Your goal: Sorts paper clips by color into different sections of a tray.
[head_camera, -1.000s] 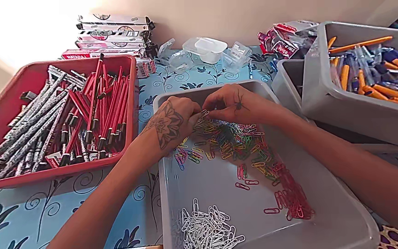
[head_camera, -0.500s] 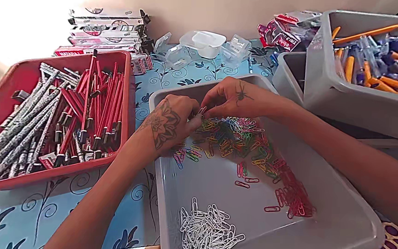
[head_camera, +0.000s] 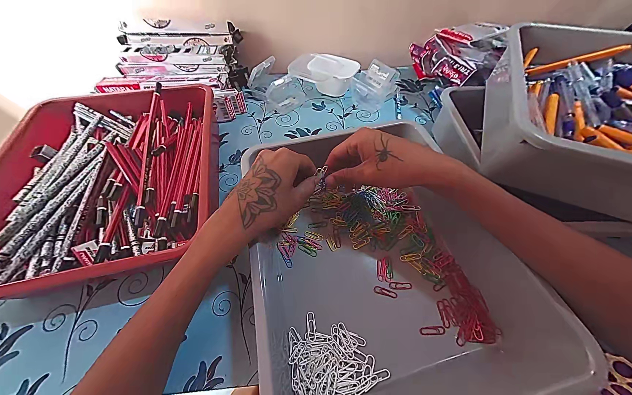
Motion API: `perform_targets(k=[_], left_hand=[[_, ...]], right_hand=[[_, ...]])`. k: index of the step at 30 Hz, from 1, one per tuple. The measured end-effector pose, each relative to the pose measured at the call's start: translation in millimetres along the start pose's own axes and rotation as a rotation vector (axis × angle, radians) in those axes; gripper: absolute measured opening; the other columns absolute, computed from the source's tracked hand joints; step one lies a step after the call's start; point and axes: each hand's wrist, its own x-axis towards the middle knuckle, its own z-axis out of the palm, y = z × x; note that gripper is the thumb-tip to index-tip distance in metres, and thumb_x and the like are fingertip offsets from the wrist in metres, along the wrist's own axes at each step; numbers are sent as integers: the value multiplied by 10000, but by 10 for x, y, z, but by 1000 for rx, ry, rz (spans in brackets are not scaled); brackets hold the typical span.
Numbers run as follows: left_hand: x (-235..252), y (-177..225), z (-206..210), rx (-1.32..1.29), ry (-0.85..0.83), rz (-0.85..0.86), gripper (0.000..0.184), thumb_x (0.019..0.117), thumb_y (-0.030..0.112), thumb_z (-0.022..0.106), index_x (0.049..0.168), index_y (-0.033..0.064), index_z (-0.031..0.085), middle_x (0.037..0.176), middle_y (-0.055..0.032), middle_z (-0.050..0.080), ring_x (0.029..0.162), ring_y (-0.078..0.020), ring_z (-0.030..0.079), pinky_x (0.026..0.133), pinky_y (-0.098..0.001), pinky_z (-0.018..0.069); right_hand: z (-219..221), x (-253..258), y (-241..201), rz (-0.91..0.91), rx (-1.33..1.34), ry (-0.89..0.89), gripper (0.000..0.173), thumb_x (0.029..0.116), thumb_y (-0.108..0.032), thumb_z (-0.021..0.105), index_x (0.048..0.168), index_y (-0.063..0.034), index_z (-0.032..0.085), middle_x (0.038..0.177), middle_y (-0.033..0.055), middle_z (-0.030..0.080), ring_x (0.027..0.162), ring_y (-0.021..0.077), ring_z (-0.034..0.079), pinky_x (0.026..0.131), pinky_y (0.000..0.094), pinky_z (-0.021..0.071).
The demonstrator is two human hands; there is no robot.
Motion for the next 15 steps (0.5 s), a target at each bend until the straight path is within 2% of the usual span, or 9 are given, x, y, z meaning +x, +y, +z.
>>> perform_targets(k=[5, 10, 13, 15], left_hand=[[7, 18, -19, -21, -15, -57, 177, 1014, 152, 605, 904, 59, 708, 732, -29, 633, 657, -108, 573, 631, -332, 432], [10, 43, -24, -40, -14, -104, 160, 1019, 131, 602, 955, 35, 712, 769, -58, 652, 683, -129, 590, 654, -343, 458], [2, 42, -22, -26, -10, -89, 171, 1021, 133, 595, 959, 25, 713, 779, -77, 662, 700, -154, 604, 668, -369, 463], [0, 22, -2, -25, -11, -55, 169, 1014, 134, 601, 939, 28, 709, 755, -65, 649, 678, -143, 591, 650, -356, 452]], right_hand=[[-13, -4, -23, 40, -51, 11, 145, 1010, -118, 639, 989, -13, 736, 805, 0, 696, 665, -25, 604, 645, 141, 501], [-29, -8, -10, 25, -70, 5, 127, 1000, -115, 651, 970, -30, 741, 785, -16, 692, 652, -38, 588, 629, 136, 482], [-17, -7, 40, 2, -184, 18, 144, 982, -127, 678, 1061, -23, 738, 926, 54, 716, 743, 42, 595, 693, 218, 480], [-5, -4, 52, -51, -148, 67, 200, 969, -143, 697, 1128, -25, 727, 992, 65, 725, 821, 49, 640, 754, 217, 515]])
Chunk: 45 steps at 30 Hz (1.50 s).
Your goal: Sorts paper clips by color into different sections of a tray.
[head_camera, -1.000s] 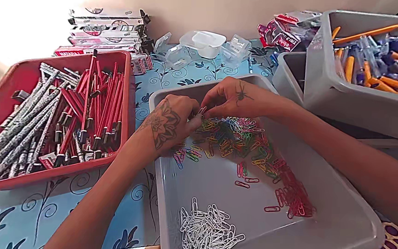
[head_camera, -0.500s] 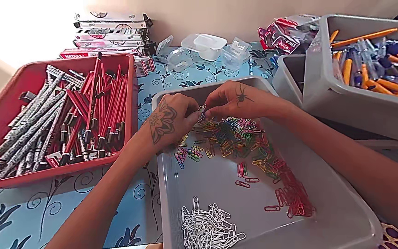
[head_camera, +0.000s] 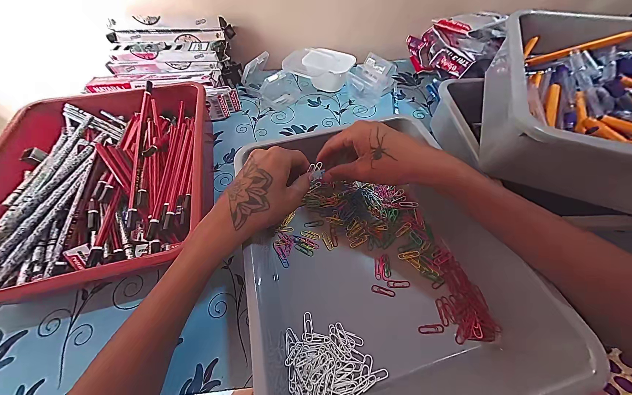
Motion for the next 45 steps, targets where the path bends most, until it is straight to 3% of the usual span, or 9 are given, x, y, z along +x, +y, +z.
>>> perform_targets(k=[4, 10, 21, 25, 29, 32, 38, 41, 45], left_hand=[[2, -10, 2, 3, -19, 36, 156, 1002, 117, 605, 927, 45, 721, 746, -43, 651, 665, -114, 583, 641, -334, 446], [-2, 9, -9, -23, -12, 19, 117, 977, 92, 652, 916, 42, 738, 773, -60, 680, 691, -128, 610, 670, -352, 463], [-8, 85, -58, -58, 46, -83, 176, 969, 76, 680, 1140, 35, 684, 919, -85, 732, 780, -178, 687, 751, -396, 541], [-146, 100, -255, -239, -375, 204, 51, 913, 114, 716, 924, 120, 766, 800, 52, 724, 719, -19, 661, 645, -210, 535], [-266, 147, -126, -553, -780, 506, 143, 914, 167, 729, 971, 49, 788, 805, 46, 742, 710, 58, 646, 625, -105, 503], [-147, 166, -163, -491, -596, 436, 165, 984, 187, 653, 965, 74, 773, 798, 75, 723, 713, 57, 649, 644, -119, 537], [-5, 124, -105, -357, 339, -9, 159, 1026, 193, 600, 963, 78, 689, 760, 84, 621, 636, 74, 545, 600, -112, 447], [18, 67, -101, -289, 444, -77, 167, 1026, 216, 590, 950, 101, 684, 768, 91, 620, 645, 85, 543, 604, -108, 438], [9, 34, -51, -150, 451, -120, 208, 1026, 221, 571, 983, 70, 706, 774, 33, 635, 651, 33, 540, 618, -162, 424]], right_hand=[[30, 19, -18, -85, 149, 85, 109, 975, -117, 683, 1025, -37, 737, 864, -15, 706, 711, -52, 598, 659, 113, 484], [91, 23, -41, -93, 107, 137, 87, 947, -132, 718, 944, -46, 730, 807, -24, 682, 692, -52, 583, 642, 114, 467], [-21, 6, -72, 106, 89, 72, 107, 997, -112, 650, 959, -47, 727, 760, -37, 658, 620, -46, 551, 588, 129, 450], [-44, -4, -108, 183, 17, 84, 127, 1015, -151, 634, 981, -59, 715, 776, -34, 641, 641, -32, 541, 614, 147, 439], [5, -13, -119, 162, -69, 57, 135, 1020, -164, 625, 1005, -62, 712, 816, -14, 663, 679, -13, 577, 646, 161, 469], [34, -21, -156, 145, -77, 65, 133, 1016, -170, 628, 987, -72, 714, 799, -23, 667, 679, -23, 588, 651, 153, 483], [50, -147, -322, -183, -15, -227, 133, 980, -141, 635, 930, -70, 735, 760, -32, 668, 661, -22, 586, 608, 160, 478], [95, -235, -488, -281, 150, -411, 159, 1004, -112, 633, 972, -33, 767, 767, -31, 707, 647, -52, 607, 582, 103, 492], [-75, -50, -424, -109, -213, -115, 167, 999, -106, 603, 972, -88, 766, 820, -16, 679, 694, -10, 574, 626, 166, 451]])
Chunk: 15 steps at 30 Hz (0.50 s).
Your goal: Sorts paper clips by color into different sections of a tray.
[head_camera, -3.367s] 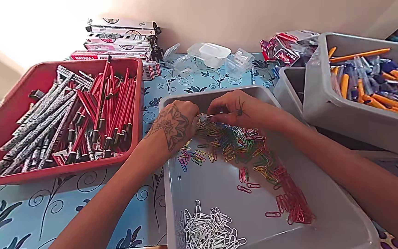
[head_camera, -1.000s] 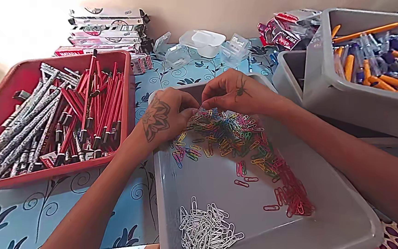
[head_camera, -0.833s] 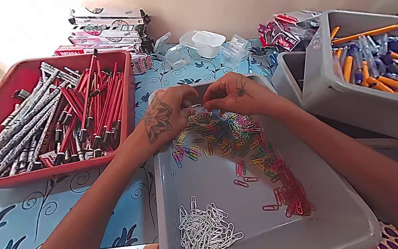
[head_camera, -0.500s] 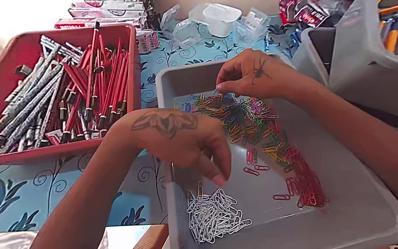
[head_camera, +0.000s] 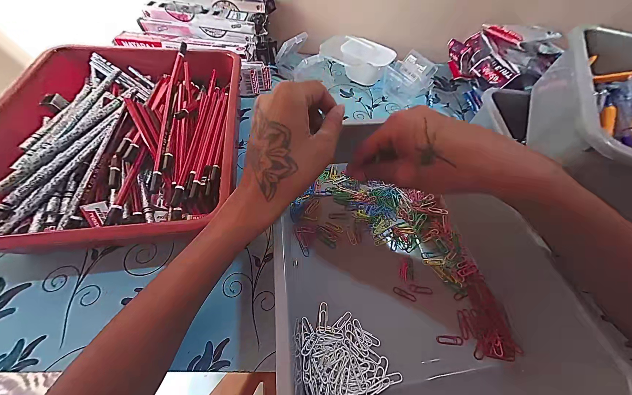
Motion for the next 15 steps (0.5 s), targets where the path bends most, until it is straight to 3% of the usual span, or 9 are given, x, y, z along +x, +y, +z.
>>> perform_targets(k=[3, 6, 9, 12, 15], left_hand=[[-17, -4, 7, 43, -6, -25, 208, 1027, 210, 568, 983, 67, 712, 754, 18, 624, 640, -1, 528, 610, -192, 411], [-33, 4, 33, 96, -7, -28, 205, 1024, 206, 570, 973, 78, 721, 747, 3, 640, 639, -37, 561, 601, -223, 427], [-42, -23, 65, 122, -37, -35, 202, 1019, 207, 574, 974, 83, 726, 772, -6, 653, 669, -65, 574, 624, -261, 433], [-32, -43, 77, 128, -87, -36, 204, 1020, 217, 581, 967, 83, 727, 774, -9, 652, 687, -87, 583, 639, -300, 438], [-29, -41, 73, 138, -114, -33, 213, 1025, 218, 572, 962, 87, 728, 776, -4, 650, 694, -89, 582, 654, -316, 439]], right_hand=[[20, 167, 132, 105, -77, -23, 128, 987, -98, 644, 988, -63, 767, 848, 45, 701, 733, 102, 616, 675, 302, 492], [131, 206, 167, 188, -62, -130, 128, 951, -187, 733, 969, -61, 742, 870, 66, 711, 813, 209, 671, 724, 452, 534], [224, 177, 173, 188, -67, -184, 107, 953, -181, 732, 976, -77, 736, 874, 46, 706, 832, 191, 675, 718, 430, 540], [243, 142, 210, 128, -48, -156, 64, 951, -129, 703, 942, -71, 729, 817, 41, 679, 755, 175, 643, 656, 410, 512], [212, 126, 214, 92, 21, -147, 52, 950, -132, 713, 931, -83, 719, 758, -12, 645, 660, 76, 570, 592, 280, 457]])
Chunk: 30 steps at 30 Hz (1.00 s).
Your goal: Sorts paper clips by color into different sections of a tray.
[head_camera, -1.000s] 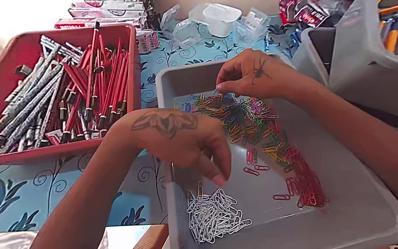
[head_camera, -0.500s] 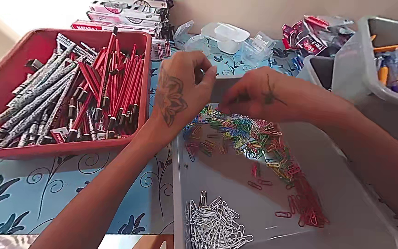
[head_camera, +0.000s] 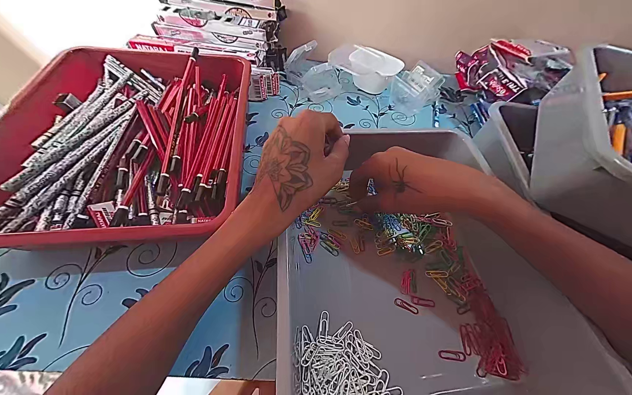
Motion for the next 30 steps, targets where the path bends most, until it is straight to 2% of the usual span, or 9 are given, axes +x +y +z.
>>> perform_targets(k=[3, 7, 9, 12, 16, 21, 25, 27, 30], left_hand=[[2, 3, -7, 10, -21, 5, 226, 1025, 223, 569, 958, 78, 729, 784, -21, 657, 717, -119, 593, 666, -350, 433], [0, -30, 13, 15, -14, 36, 206, 1010, 211, 576, 943, 85, 724, 780, -4, 654, 700, -85, 588, 643, -299, 435], [2, -32, 10, 17, -20, 33, 204, 1011, 217, 578, 936, 94, 722, 773, 10, 648, 696, -71, 580, 644, -289, 426], [7, -21, 6, 11, -28, 21, 215, 1019, 225, 566, 936, 97, 718, 778, 8, 648, 702, -77, 584, 645, -301, 426], [4, -26, 12, 23, -28, 17, 215, 1015, 229, 569, 933, 102, 723, 770, 11, 647, 695, -78, 584, 640, -301, 422], [3, -16, 4, 34, -38, 18, 217, 1014, 229, 569, 932, 101, 723, 766, 5, 641, 697, -92, 581, 640, -317, 420], [1, -18, 7, 37, -47, 15, 218, 1018, 234, 569, 938, 105, 725, 772, 8, 647, 698, -83, 587, 639, -309, 427], [0, -23, 16, 38, -41, 19, 218, 1018, 236, 574, 951, 102, 733, 785, -3, 659, 716, -97, 602, 655, -319, 441], [-11, -23, 22, 52, -46, 29, 231, 1022, 240, 566, 951, 92, 729, 780, -18, 660, 719, -121, 610, 658, -342, 442]], right_hand=[[-2, -18, 4, -47, 57, 16, 49, 949, -117, 705, 944, -70, 718, 750, -10, 639, 624, 42, 533, 577, 228, 429], [14, -27, -27, -71, 69, 24, 65, 953, -123, 703, 936, -80, 748, 739, -21, 659, 594, 2, 522, 547, 179, 412], [10, -22, -49, -122, 153, -44, 77, 954, -131, 702, 924, -101, 766, 748, -53, 683, 607, -37, 543, 548, 142, 417], [3, -41, -107, -261, 392, -211, 73, 954, -103, 699, 947, -79, 768, 785, -66, 721, 668, -58, 638, 594, 101, 524], [59, -103, -214, -336, 609, -376, 107, 968, -50, 670, 1009, -20, 765, 788, -39, 721, 619, -58, 588, 543, 90, 460], [90, -75, -187, -321, 583, -340, 96, 957, -25, 659, 975, -30, 753, 806, -51, 725, 714, -54, 649, 640, 97, 528], [57, -68, -168, -152, 419, -198, 91, 973, -62, 663, 962, -61, 754, 760, -44, 712, 634, -45, 619, 573, 110, 499], [52, -73, -198, -74, 258, -149, 92, 975, -90, 673, 970, -84, 765, 777, -33, 718, 647, -27, 617, 590, 138, 486], [120, -105, -202, -128, 228, -265, 106, 977, -68, 660, 961, -59, 765, 767, -15, 700, 641, -10, 596, 590, 149, 477]])
